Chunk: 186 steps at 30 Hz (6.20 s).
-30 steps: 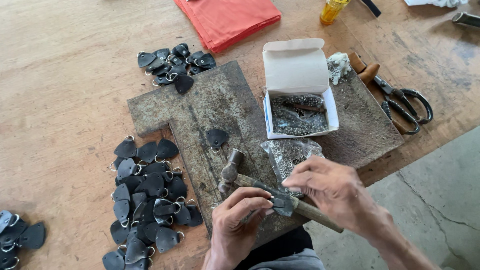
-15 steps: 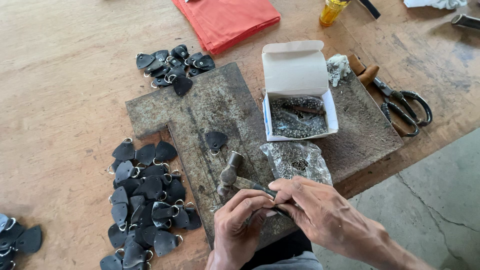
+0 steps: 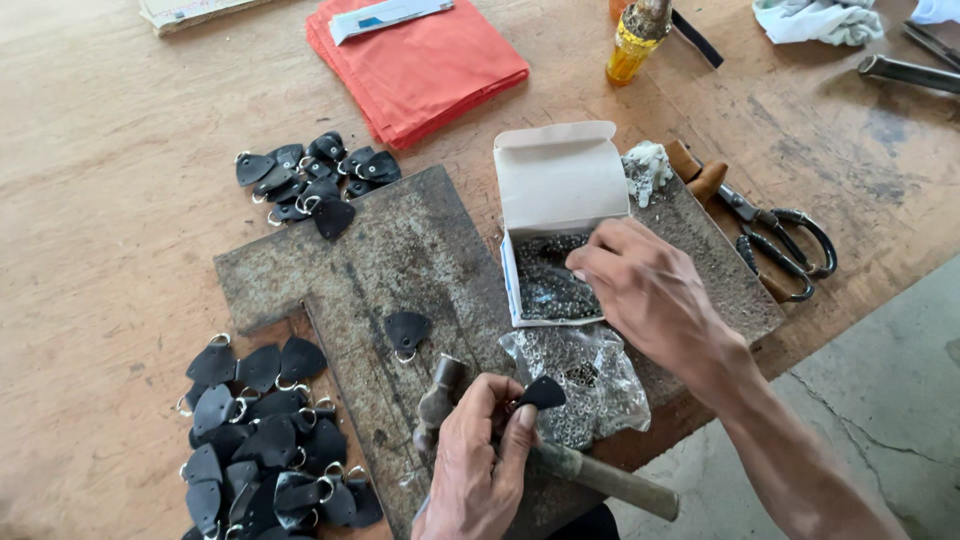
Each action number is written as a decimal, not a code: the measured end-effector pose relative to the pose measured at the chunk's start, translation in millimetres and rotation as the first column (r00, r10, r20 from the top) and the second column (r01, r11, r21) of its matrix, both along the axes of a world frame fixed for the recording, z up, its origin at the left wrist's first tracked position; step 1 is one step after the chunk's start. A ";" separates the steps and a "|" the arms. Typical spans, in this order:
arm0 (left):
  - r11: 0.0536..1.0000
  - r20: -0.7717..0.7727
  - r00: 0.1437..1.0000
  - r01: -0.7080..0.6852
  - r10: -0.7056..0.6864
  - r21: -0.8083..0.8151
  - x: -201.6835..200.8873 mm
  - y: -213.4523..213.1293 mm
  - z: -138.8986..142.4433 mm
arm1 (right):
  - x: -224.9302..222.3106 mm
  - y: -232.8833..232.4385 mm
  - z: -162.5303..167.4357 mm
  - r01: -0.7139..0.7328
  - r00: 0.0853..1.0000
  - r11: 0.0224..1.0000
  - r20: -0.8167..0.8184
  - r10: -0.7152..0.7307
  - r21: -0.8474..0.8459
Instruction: The person attaches metal split rings to black leather keychain fobs. They take a fob, place a ring over its hole, position a metal punch on the ring, and hammer it to secure the ring, setting finished keychains on the work block and reaching into a box for more rings.
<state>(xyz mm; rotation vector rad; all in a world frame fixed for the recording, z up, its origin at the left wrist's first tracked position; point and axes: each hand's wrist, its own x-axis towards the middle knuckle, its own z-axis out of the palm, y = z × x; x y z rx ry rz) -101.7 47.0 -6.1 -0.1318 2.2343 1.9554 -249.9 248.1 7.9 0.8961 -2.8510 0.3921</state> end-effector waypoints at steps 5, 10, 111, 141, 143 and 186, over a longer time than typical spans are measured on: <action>0.999 0.104 0.995 -0.017 0.011 0.051 -7.4 -1.5 -4.1 | -22.8 -1.5 -12.8 -0.035 0.978 0.988 0.208 0.003 0.151; 0.998 0.109 0.993 -0.057 0.055 0.013 -10.8 1.3 -3.6 | -17.8 -2.4 -6.3 -0.064 0.967 0.991 0.252 0.032 0.117; 0.976 -0.075 0.977 -0.190 0.198 0.104 162.9 -54.3 13.0 | 288.8 -64.0 -44.8 -0.245 0.958 0.798 -0.012 0.286 -0.551; 0.945 -0.428 0.888 -0.269 0.169 -0.186 187.6 -35.0 3.1 | 274.9 -46.7 -30.6 -0.279 0.952 0.793 -0.045 0.304 -0.542; 0.946 -0.500 0.856 -0.257 0.129 -0.196 191.2 -34.0 1.0 | 258.1 -47.9 -24.5 -0.208 0.977 0.875 -0.050 0.207 -0.437; 0.923 -0.500 0.843 -0.333 0.199 -0.194 201.4 -20.5 -4.6 | 286.3 -13.0 100.5 0.007 0.883 0.969 0.457 0.109 -0.246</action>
